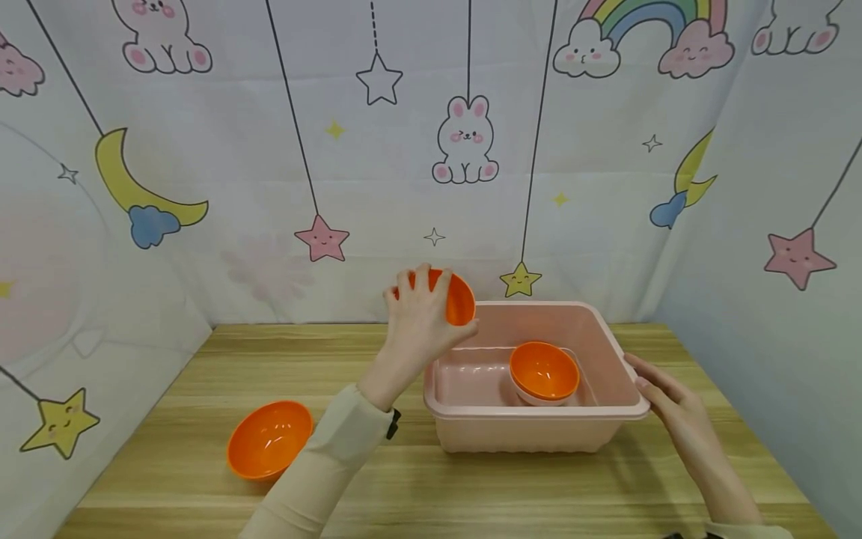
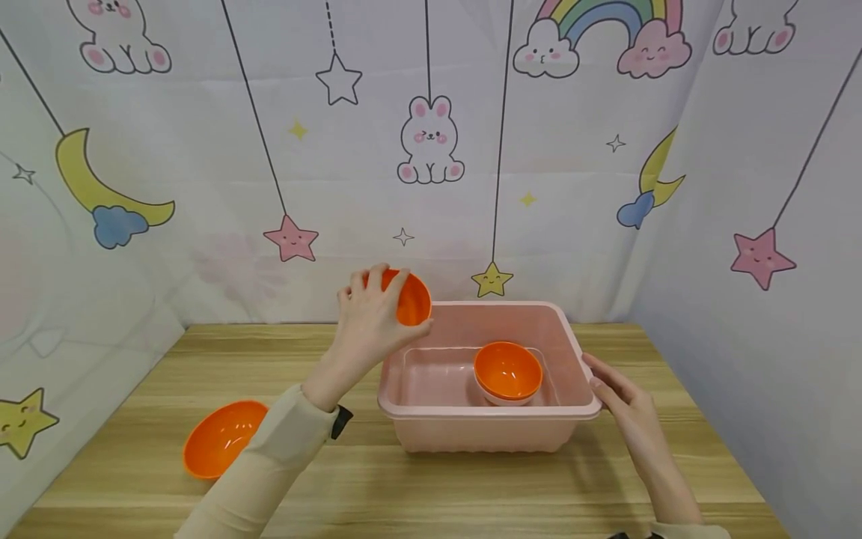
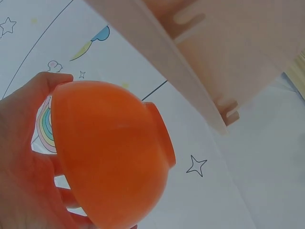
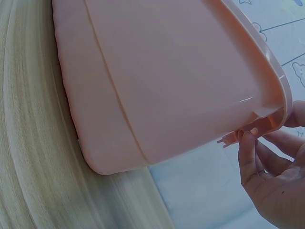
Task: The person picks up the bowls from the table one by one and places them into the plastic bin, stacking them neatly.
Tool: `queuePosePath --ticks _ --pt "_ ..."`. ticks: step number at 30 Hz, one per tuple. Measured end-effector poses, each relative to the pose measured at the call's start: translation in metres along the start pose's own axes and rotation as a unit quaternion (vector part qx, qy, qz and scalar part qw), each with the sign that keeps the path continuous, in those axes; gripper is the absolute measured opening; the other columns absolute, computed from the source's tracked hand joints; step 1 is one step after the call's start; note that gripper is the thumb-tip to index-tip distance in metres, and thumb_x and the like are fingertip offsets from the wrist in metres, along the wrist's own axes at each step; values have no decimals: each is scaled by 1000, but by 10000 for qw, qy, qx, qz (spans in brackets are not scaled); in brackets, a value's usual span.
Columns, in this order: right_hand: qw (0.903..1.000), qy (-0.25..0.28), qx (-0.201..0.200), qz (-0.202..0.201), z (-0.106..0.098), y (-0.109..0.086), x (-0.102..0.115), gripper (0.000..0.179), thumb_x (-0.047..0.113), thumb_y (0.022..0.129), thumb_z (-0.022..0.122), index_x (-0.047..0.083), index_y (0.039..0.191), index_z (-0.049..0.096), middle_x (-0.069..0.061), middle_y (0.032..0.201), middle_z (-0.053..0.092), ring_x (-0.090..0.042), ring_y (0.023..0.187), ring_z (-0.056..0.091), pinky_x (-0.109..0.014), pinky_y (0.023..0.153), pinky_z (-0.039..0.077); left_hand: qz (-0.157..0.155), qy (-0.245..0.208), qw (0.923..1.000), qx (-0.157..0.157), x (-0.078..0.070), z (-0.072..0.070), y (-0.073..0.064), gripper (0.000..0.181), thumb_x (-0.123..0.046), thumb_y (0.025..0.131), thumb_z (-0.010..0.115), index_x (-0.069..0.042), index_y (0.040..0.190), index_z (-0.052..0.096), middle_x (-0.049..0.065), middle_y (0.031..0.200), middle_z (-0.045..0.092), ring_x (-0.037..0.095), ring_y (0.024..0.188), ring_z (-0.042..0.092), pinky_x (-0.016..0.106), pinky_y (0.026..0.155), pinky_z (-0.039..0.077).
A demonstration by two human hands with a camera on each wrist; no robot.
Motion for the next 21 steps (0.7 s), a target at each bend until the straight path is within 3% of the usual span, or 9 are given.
queuePosePath --ticks 7,21 --pt "10000 -30 -16 1 0 -1 0 47 20 101 47 8 146 40 30 130 52 19 115 47 -3 86 41 75 66 9999 137 -5 -4 2 81 -61 76 66 -19 142 44 14 144 39 39 130 34 57 100 36" --pt "9999 -108 -34 25 -1 0 0 47 21 101 48 8 146 40 30 132 51 21 115 46 -2 86 41 285 33 9995 102 -11 -3 6 82 -62 75 66 -19 142 44 13 142 41 37 128 36 53 98 38"
Point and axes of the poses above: each hand's wrist, its own y-axis towards the middle knuckle, its own z-axis out of the palm, x = y × z, the point moved 1 cm from there along y, towards the middle knuckle
